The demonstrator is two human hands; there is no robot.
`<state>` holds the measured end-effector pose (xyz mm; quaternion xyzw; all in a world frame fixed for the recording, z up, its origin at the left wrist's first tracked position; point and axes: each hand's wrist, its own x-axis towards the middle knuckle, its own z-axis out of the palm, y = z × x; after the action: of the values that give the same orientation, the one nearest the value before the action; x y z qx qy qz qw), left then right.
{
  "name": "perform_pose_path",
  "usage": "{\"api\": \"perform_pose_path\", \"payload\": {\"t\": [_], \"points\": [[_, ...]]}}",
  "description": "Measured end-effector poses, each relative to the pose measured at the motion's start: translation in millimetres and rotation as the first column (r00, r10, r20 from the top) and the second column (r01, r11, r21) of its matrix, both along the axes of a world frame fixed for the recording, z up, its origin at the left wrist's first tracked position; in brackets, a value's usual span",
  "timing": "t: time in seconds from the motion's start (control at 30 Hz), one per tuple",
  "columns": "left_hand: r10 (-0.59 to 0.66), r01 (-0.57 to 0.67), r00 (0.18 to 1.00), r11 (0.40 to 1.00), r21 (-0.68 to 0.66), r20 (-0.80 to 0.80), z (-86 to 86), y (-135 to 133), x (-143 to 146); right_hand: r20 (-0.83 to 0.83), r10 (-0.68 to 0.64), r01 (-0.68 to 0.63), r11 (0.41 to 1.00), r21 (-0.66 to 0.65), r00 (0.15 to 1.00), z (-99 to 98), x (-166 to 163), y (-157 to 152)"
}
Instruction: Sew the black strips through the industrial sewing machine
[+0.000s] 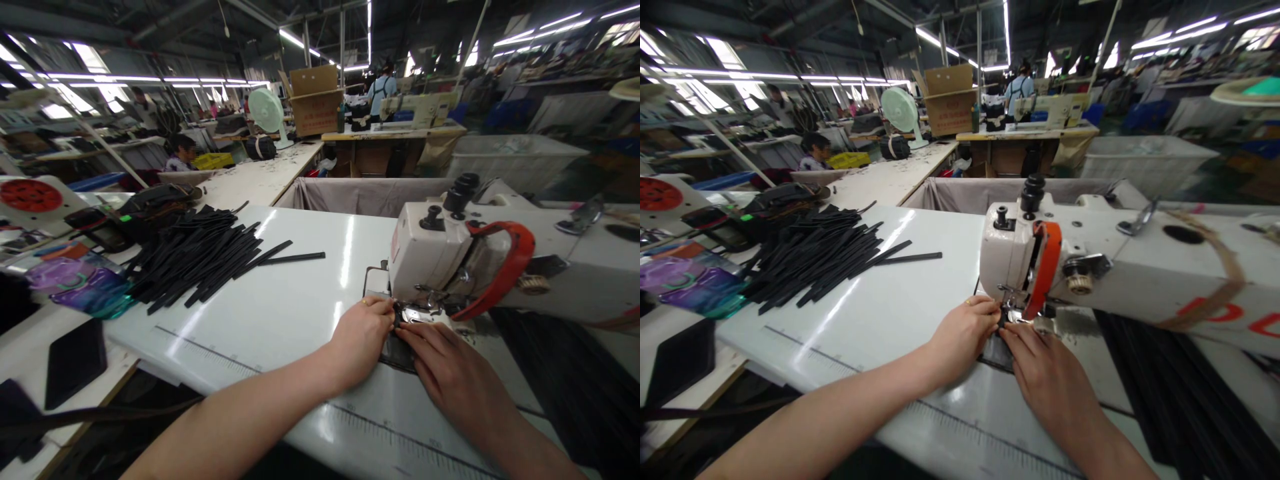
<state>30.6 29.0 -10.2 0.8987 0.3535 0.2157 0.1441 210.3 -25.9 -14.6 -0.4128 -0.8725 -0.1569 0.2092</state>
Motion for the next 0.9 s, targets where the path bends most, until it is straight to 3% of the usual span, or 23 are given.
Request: {"api": "perform_pose_path", "payload": {"t": [0.37, 0.67, 0.9], "points": [[0.062, -0.061, 0.997, 0.998, 0.022, -0.038, -2.8, -0.2, 4.2, 0.015, -0.048, 0.048, 0.999, -0.021, 0.999, -5.1, 0.5, -0.9], [0.038, -0.037, 0.997, 0.999, 0.015, -0.064, 0.6, 2.0, 6.2, -0.055, -0.031, 0.028, 0.998, -0.053, 0.998, -3.0, 2.8, 1.8], [0.044, -0.044, 0.999, 0.999, 0.002, -0.017, -1.2, 7.5, -0.5, -0.089, 0.019, -0.018, 1.000, 0.010, 0.996, 0.5, 1.4, 2.0]]}}
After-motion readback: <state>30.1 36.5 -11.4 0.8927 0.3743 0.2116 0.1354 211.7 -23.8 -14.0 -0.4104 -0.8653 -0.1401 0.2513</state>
